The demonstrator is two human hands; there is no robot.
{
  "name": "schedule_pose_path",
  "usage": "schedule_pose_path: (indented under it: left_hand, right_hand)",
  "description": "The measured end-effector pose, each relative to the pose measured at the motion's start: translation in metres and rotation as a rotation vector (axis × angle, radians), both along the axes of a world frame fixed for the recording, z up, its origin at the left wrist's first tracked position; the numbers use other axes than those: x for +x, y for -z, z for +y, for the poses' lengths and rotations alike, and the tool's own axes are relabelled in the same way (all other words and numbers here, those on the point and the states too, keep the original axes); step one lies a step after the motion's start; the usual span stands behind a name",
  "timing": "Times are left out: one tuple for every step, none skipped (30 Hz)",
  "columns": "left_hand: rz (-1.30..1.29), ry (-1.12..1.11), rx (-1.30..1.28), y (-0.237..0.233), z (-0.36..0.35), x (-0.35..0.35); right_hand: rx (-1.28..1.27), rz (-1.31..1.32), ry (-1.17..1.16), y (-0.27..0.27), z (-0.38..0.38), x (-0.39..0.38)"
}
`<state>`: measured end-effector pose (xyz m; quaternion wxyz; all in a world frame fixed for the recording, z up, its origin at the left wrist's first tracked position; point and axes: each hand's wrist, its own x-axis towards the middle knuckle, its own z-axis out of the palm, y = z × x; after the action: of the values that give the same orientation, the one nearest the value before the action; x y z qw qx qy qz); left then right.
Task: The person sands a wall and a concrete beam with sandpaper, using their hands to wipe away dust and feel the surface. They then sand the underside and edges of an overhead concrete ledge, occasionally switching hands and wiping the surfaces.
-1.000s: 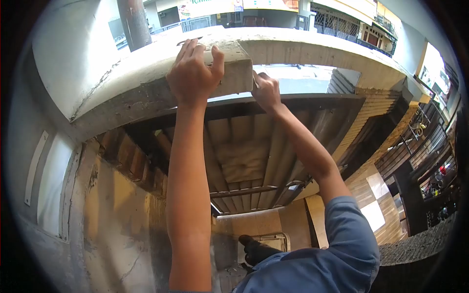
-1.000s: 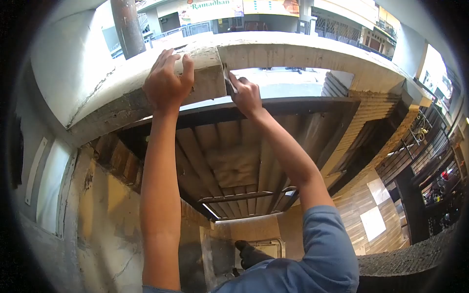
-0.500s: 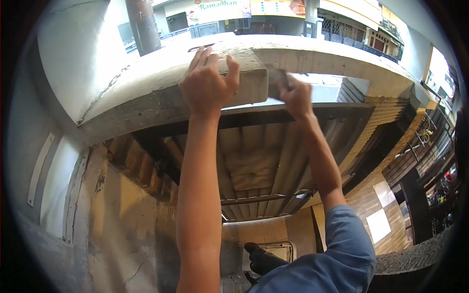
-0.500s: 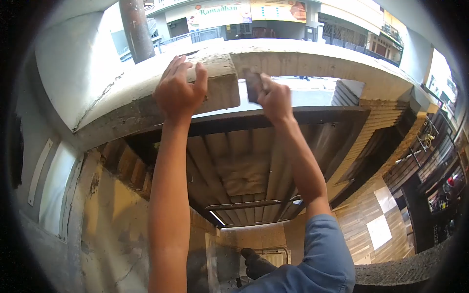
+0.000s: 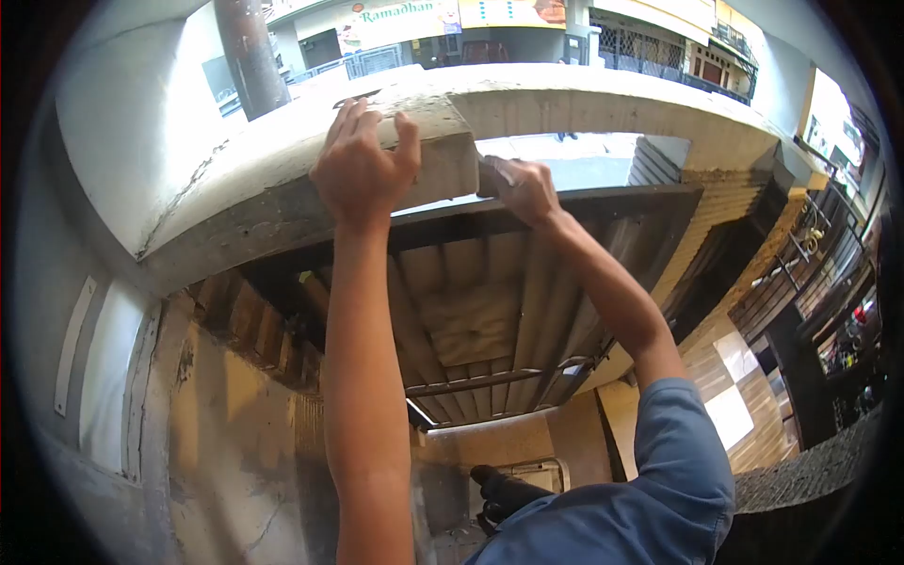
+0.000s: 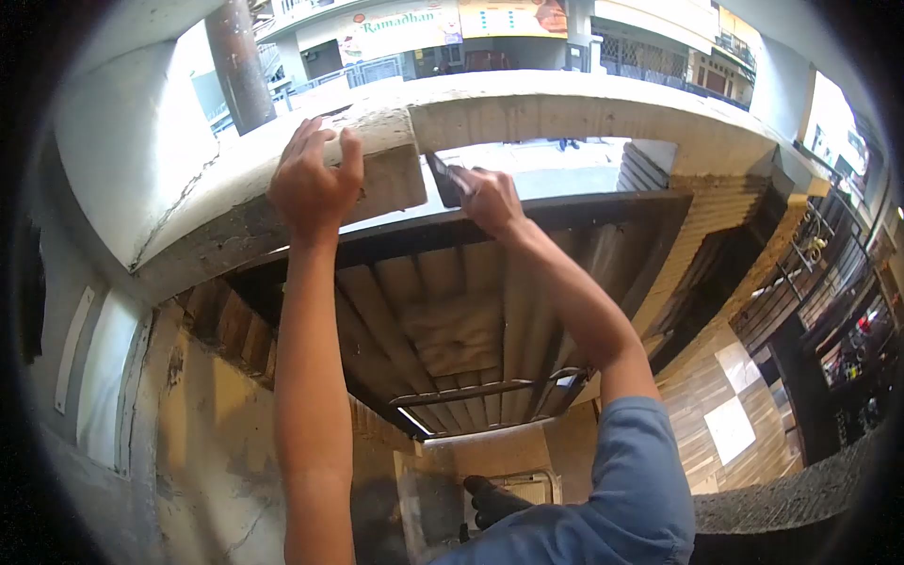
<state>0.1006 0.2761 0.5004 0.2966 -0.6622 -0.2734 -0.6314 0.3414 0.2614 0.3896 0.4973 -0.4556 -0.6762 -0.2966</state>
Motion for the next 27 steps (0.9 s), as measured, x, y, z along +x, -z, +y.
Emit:
schedule_pose_path:
  left_hand:
    - [0.017, 0.012, -0.002, 0.001, -0.002, -0.001]
    - [0.009, 0.013, 0.009, 0.001, -0.004, 0.0]
    - [-0.006, 0.015, 0.025, -0.002, -0.004, 0.001]
    - [-0.003, -0.008, 0.026, -0.001, -0.003, 0.001]
    - [0.011, 0.007, 0.023, 0.001, -0.002, 0.0]
    - [0.013, 0.003, 0.018, 0.0, -0.002, 0.0]
    - [0.011, -0.002, 0.015, -0.001, -0.002, 0.0]
    - [0.028, -0.004, 0.009, -0.002, -0.003, 0.0]
    - [0.041, 0.003, 0.011, -0.001, -0.003, 0.0]
    - [0.04, -0.012, 0.0, 0.0, -0.003, 0.0]
    - [0.036, -0.025, -0.011, -0.001, -0.002, 0.001]
    - [0.06, -0.018, -0.022, 0.0, -0.005, -0.001]
    - [0.059, -0.015, -0.032, 0.001, -0.007, -0.001]
    - [0.045, -0.012, -0.031, -0.002, -0.008, 0.0]
    - [0.047, -0.006, -0.03, -0.002, -0.006, 0.001]
    - [0.055, -0.009, -0.041, 0.0, -0.004, -0.001]
    - [0.059, -0.016, -0.047, 0.001, 0.0, -0.003]
    - [0.062, -0.02, -0.044, 0.0, 0.001, -0.003]
    - [0.067, -0.018, -0.049, 0.002, 0.002, -0.004]
    - [0.072, -0.018, -0.051, 0.001, 0.001, -0.004]
    - [0.076, -0.029, -0.049, 0.0, 0.001, -0.003]
    - [0.069, -0.01, -0.044, -0.002, 0.0, -0.002]
    - [0.063, 0.006, -0.044, -0.001, -0.002, -0.002]
    - [0.065, -0.012, -0.053, 0.002, -0.004, -0.001]
    - [0.019, 0.064, 0.001, 0.003, -0.004, 0.001]
    - [-0.021, 0.143, 0.06, 0.003, -0.005, 0.004]
    - [0.006, 0.207, 0.104, 0.01, -0.016, 0.013]
  right_hand:
    - [-0.02, 0.04, 0.058, -0.014, -0.015, -0.001]
    - [0.146, 0.139, 0.011, -0.031, -0.022, -0.006]
    - [0.32, 0.228, -0.036, -0.05, -0.022, -0.012]
    - [0.367, 0.212, -0.048, -0.067, -0.018, -0.014]
    - [0.408, 0.201, -0.059, -0.076, -0.012, -0.016]
    - [0.387, 0.092, -0.015, -0.081, -0.001, -0.018]
    - [0.365, -0.021, 0.026, -0.082, 0.01, -0.021]
    - [0.289, 0.044, 0.075, -0.075, 0.019, -0.029]
    - [0.211, 0.117, 0.121, -0.06, 0.024, -0.035]
    - [0.188, 0.071, 0.154, -0.044, 0.024, -0.034]
    - [0.078, 0.035, 0.123, -0.028, 0.02, -0.028]
    - [-0.019, -0.025, 0.111, -0.014, 0.01, -0.023]
    - [-0.118, -0.093, 0.097, -0.003, 0.0, -0.016]
    - [-0.145, -0.09, 0.075, 0.007, -0.011, -0.01]
    - [-0.169, -0.085, 0.05, 0.01, -0.03, -0.014]
    - [-0.233, -0.018, 0.072, 0.013, -0.042, -0.012]
    - [-0.142, 0.089, 0.021, 0.018, -0.057, -0.012]
    - [-0.054, 0.197, -0.032, 0.028, -0.076, -0.015]
    - [-0.032, 0.282, -0.058, 0.044, -0.092, -0.016]
    - [-0.008, 0.368, -0.085, 0.065, -0.109, -0.017]
    - [-0.112, 0.431, -0.056, 0.095, -0.13, -0.018]
    - [-0.173, 0.485, -0.084, 0.131, -0.15, -0.019]
    - [-0.43, 0.542, -0.034, 0.182, -0.172, -0.016]
    - [-0.465, 0.604, 0.034, 0.218, -0.2, -0.021]
    - [-0.465, 0.656, 0.171, 0.273, -0.223, -0.024]
    - [-0.868, 0.864, 0.277, 0.3, -0.263, -0.031]
    - [-1.084, 1.036, 0.393, 0.299, -0.3, -0.039]
